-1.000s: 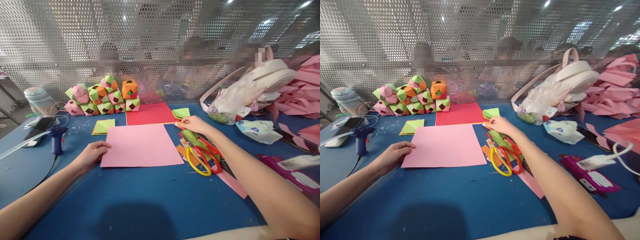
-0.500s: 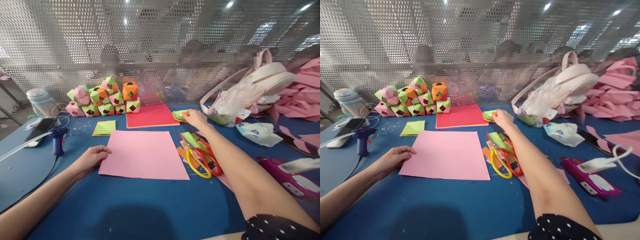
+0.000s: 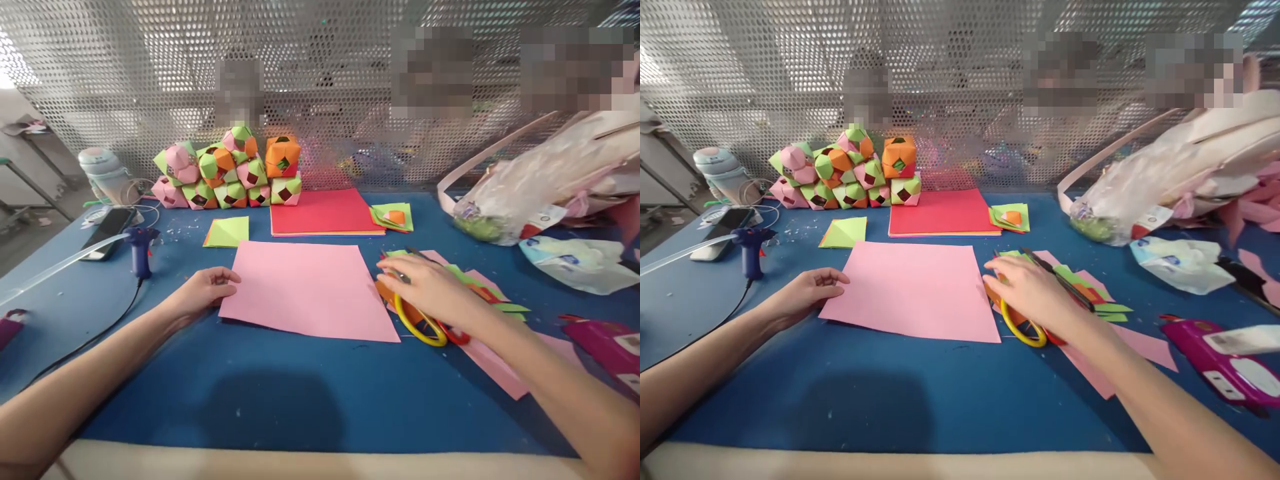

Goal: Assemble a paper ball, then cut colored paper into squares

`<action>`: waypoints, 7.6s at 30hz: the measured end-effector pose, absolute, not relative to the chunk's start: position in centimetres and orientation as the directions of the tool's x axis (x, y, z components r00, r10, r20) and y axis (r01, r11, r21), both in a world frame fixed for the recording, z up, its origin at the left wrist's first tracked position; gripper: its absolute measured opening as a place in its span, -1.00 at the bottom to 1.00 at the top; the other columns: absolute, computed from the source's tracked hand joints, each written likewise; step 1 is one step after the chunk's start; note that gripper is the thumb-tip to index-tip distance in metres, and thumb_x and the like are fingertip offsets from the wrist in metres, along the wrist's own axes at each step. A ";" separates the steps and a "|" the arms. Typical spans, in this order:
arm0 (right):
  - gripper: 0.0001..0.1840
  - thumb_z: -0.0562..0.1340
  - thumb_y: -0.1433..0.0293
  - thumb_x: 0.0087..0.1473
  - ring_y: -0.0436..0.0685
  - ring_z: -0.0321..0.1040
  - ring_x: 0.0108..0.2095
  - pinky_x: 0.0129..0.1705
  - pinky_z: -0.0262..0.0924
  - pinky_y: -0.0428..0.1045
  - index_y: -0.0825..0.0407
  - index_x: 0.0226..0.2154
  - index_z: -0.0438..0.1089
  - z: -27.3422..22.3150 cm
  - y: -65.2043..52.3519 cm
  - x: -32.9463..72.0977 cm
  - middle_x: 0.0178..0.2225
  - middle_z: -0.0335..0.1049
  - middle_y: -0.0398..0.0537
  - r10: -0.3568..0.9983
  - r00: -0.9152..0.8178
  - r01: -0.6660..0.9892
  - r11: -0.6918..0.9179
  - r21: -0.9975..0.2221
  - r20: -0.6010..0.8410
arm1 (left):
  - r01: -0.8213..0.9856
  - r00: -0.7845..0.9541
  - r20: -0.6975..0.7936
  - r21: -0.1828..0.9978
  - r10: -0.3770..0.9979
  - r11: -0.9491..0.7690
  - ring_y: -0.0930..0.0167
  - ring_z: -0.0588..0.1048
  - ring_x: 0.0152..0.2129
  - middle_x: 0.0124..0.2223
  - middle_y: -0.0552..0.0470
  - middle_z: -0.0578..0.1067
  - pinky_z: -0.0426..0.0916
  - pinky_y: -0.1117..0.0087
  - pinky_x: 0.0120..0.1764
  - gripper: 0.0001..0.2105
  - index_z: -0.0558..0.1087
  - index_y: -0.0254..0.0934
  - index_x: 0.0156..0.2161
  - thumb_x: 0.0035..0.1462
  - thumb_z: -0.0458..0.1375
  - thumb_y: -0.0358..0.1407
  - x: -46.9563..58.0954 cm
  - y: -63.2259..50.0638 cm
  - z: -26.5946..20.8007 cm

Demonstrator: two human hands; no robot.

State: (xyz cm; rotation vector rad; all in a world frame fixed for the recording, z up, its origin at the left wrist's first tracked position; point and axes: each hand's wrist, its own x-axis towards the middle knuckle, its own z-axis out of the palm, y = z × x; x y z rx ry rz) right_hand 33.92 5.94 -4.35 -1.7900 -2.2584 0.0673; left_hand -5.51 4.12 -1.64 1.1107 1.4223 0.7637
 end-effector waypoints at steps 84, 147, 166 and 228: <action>-0.80 0.13 0.54 0.16 0.20 0.50 -0.15 -0.09 0.40 0.18 0.00 -0.25 0.43 -4.2 6.6 20.3 -0.19 0.55 0.06 0.460 -0.598 0.405 0.880 -0.248 0.656 | 0.728 0.181 -0.104 0.683 0.978 -0.062 0.50 0.41 -0.67 -0.56 0.10 0.49 0.28 0.49 -0.55 -0.91 0.46 -0.30 -0.43 -0.03 0.09 -0.41 -9.6 2.6 -2.4; -0.73 0.12 0.67 0.09 0.17 0.35 -0.28 -0.22 0.24 0.06 0.20 -0.20 0.45 -4.2 -3.5 20.3 -0.26 0.48 0.07 0.283 -0.912 0.298 0.955 0.004 0.296 | 0.770 0.496 -0.225 0.560 0.838 -0.306 0.46 0.44 -0.40 -0.30 0.03 0.49 0.28 0.47 -0.35 -0.79 0.55 -0.28 -0.34 0.04 0.15 -0.20 -13.8 5.3 -1.0; -0.77 0.14 0.61 0.10 0.18 0.36 -0.28 -0.25 0.22 0.07 0.18 -0.21 0.46 -4.1 -4.2 20.3 -0.27 0.49 0.08 0.279 -0.923 0.313 0.945 0.098 0.265 | 0.798 0.490 -0.245 0.512 0.836 -0.318 0.47 0.47 -0.35 -0.25 0.04 0.53 0.31 0.50 -0.29 -0.78 0.53 -0.30 -0.27 0.05 0.09 -0.26 -13.8 4.7 -0.1; -0.68 0.09 0.66 0.11 0.23 0.44 -0.10 -0.19 0.36 0.12 0.16 -0.18 0.49 -4.9 -4.0 21.1 -0.03 0.49 0.17 0.240 -0.938 0.269 0.959 0.089 0.249 | 0.858 0.365 -0.185 0.448 0.913 -0.252 0.46 0.42 -0.45 -0.38 0.05 0.50 0.24 0.46 -0.40 -0.88 0.47 -0.30 -0.45 0.01 0.08 -0.42 -11.4 3.4 -1.1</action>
